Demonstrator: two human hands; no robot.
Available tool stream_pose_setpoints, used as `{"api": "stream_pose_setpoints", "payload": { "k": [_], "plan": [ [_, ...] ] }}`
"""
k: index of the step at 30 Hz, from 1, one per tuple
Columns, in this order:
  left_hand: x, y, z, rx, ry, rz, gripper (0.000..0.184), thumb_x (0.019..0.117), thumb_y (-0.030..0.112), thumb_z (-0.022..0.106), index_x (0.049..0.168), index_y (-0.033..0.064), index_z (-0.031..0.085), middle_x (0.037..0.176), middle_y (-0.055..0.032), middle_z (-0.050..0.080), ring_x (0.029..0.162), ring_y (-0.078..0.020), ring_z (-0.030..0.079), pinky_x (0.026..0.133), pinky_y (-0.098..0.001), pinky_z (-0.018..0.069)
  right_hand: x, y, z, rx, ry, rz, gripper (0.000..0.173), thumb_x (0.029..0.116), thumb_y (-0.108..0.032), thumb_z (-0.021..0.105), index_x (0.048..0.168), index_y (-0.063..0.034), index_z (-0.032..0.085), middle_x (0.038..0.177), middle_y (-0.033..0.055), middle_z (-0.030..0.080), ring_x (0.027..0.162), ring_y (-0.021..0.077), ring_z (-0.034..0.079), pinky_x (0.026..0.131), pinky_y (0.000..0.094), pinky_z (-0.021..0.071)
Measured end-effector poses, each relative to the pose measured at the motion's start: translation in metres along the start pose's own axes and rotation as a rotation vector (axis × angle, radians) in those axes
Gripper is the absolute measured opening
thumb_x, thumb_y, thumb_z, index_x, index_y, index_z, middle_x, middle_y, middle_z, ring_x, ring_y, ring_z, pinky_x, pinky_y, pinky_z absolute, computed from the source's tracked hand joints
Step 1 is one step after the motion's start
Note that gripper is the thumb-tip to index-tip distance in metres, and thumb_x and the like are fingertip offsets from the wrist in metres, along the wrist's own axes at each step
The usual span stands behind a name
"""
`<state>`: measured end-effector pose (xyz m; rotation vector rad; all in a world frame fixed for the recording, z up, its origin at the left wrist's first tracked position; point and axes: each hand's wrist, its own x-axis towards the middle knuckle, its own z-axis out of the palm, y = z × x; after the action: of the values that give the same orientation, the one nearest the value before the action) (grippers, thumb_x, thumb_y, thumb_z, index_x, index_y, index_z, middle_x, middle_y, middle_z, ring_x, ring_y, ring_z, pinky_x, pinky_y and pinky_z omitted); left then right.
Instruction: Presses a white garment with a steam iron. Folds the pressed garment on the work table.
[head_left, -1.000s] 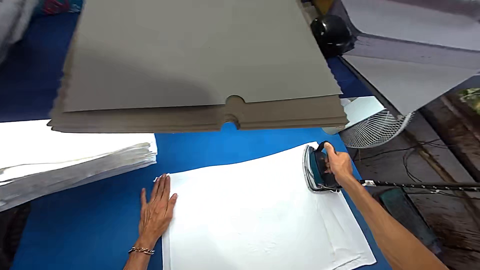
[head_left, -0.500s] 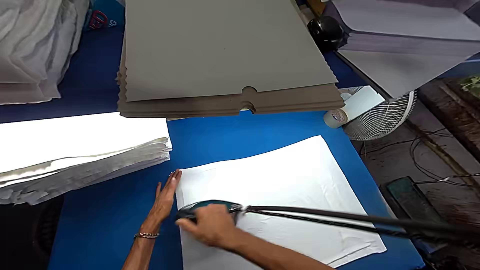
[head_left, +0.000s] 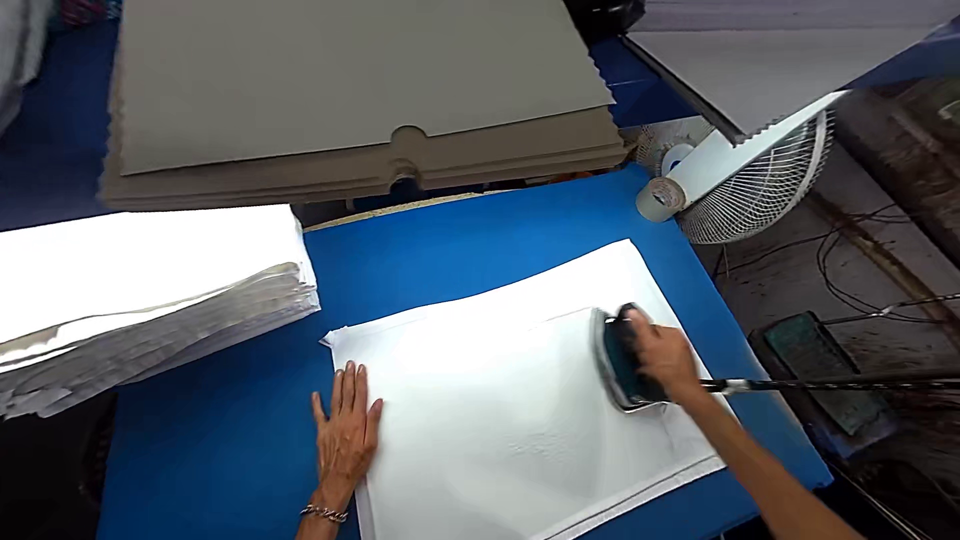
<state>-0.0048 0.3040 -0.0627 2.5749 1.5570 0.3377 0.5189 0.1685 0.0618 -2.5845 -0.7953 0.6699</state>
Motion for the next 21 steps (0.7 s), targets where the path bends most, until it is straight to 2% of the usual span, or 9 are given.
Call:
{"api": "stream_pose_setpoints", "payload": {
  "k": [2,3,5,7,10,12,15,18,21],
  "plan": [
    [-0.001,-0.002,0.003,-0.013,0.004,-0.007,0.073,0.1066,0.054,0.014,0.163,0.0116,0.03,0.17,-0.0089,0.027,0.158,-0.0297,0.019,0.124,-0.0689,0.0077,0.034,0.049,-0.038,0.135,0.122,0.126,0.086,0.0973,-0.077,0.036,0.085,0.0026,0.066,0.072,0.0203,0.062,0.063,0.0365,0.063,0.062,0.0615,0.0536],
    [-0.003,-0.001,0.004,-0.015,0.008,-0.014,0.073,0.1064,0.054,0.013,0.163,0.0114,0.03,0.17,-0.0089,0.027,0.158,-0.0297,0.019,0.124,-0.0685,0.0079,0.045,0.064,-0.05,0.212,0.17,0.169,0.083,0.0981,-0.076,0.037,0.082,0.0005,0.062,0.066,0.0141,0.056,0.055,0.0286,0.057,0.056,0.0534,0.0521],
    [0.001,-0.003,0.003,-0.012,0.024,-0.012,0.073,0.1065,0.054,0.013,0.163,0.0113,0.03,0.169,-0.009,0.028,0.158,-0.0295,0.019,0.124,-0.0679,0.008,0.059,0.076,-0.06,0.367,0.226,0.231,0.075,0.0968,-0.077,0.041,0.074,-0.0071,0.056,0.056,0.0034,0.048,0.044,0.0172,0.047,0.046,0.04,0.0477],
    [0.001,-0.002,0.006,-0.018,0.024,-0.012,0.073,0.1065,0.055,0.013,0.164,0.0116,0.029,0.17,-0.0085,0.027,0.159,-0.0288,0.018,0.124,-0.0675,0.007,0.054,0.073,-0.057,0.431,0.182,0.225,0.073,0.0948,-0.078,0.043,0.073,-0.0094,0.055,0.054,0.0007,0.046,0.042,0.0147,0.046,0.043,0.0367,0.0465],
    [-0.001,-0.006,0.005,-0.051,0.025,-0.018,0.073,0.1064,0.055,0.013,0.164,0.0126,0.029,0.17,-0.0077,0.027,0.159,-0.0277,0.018,0.124,-0.0679,0.0063,0.007,0.029,-0.009,0.258,-0.029,0.089,0.08,0.0974,-0.076,0.04,0.087,-0.0004,0.066,0.07,0.015,0.062,0.059,0.0296,0.062,0.058,0.0535,0.0554],
    [0.0,-0.009,0.0,-0.139,-0.005,-0.018,0.07,0.1076,0.053,0.013,0.163,0.0141,0.031,0.17,-0.0061,0.027,0.159,-0.0273,0.018,0.123,-0.07,0.0046,-0.052,-0.022,0.048,0.047,-0.166,-0.088,0.074,0.0984,-0.073,0.04,0.086,-0.0068,0.07,0.076,0.0138,0.068,0.072,0.0319,0.068,0.068,0.0586,0.0567],
    [0.007,-0.014,-0.026,-0.471,-0.117,-0.108,0.07,0.1087,0.051,0.01,0.162,0.0128,0.035,0.169,-0.0049,0.03,0.159,-0.0239,0.019,0.124,-0.0672,0.001,-0.166,-0.118,0.132,-0.099,-0.425,-0.443,0.066,0.0979,-0.07,0.043,0.085,-0.0121,0.072,0.081,0.0101,0.07,0.084,0.0292,0.07,0.077,0.0566,0.0541],
    [0.017,-0.016,-0.066,-0.86,-0.132,-0.329,0.073,0.1072,0.057,0.011,0.163,0.0129,0.03,0.17,-0.0045,0.026,0.158,-0.0188,0.02,0.129,-0.0503,0.0129,-0.252,-0.179,0.189,-0.167,-0.74,-0.758,0.072,0.099,-0.071,0.04,0.089,-0.0058,0.069,0.085,0.0165,0.07,0.089,0.0352,0.07,0.078,0.0591,0.0533],
    [0.016,-0.008,-0.087,-0.857,-0.03,-0.369,0.073,0.1067,0.056,0.011,0.164,0.0135,0.026,0.172,-0.0004,0.021,0.159,-0.0146,0.014,0.13,-0.044,0.0105,-0.289,-0.188,0.203,-0.224,-0.869,-0.924,0.072,0.1003,-0.07,0.038,0.089,-0.004,0.067,0.079,0.0164,0.066,0.081,0.036,0.069,0.068,0.0561,0.0525]
  ]
}}
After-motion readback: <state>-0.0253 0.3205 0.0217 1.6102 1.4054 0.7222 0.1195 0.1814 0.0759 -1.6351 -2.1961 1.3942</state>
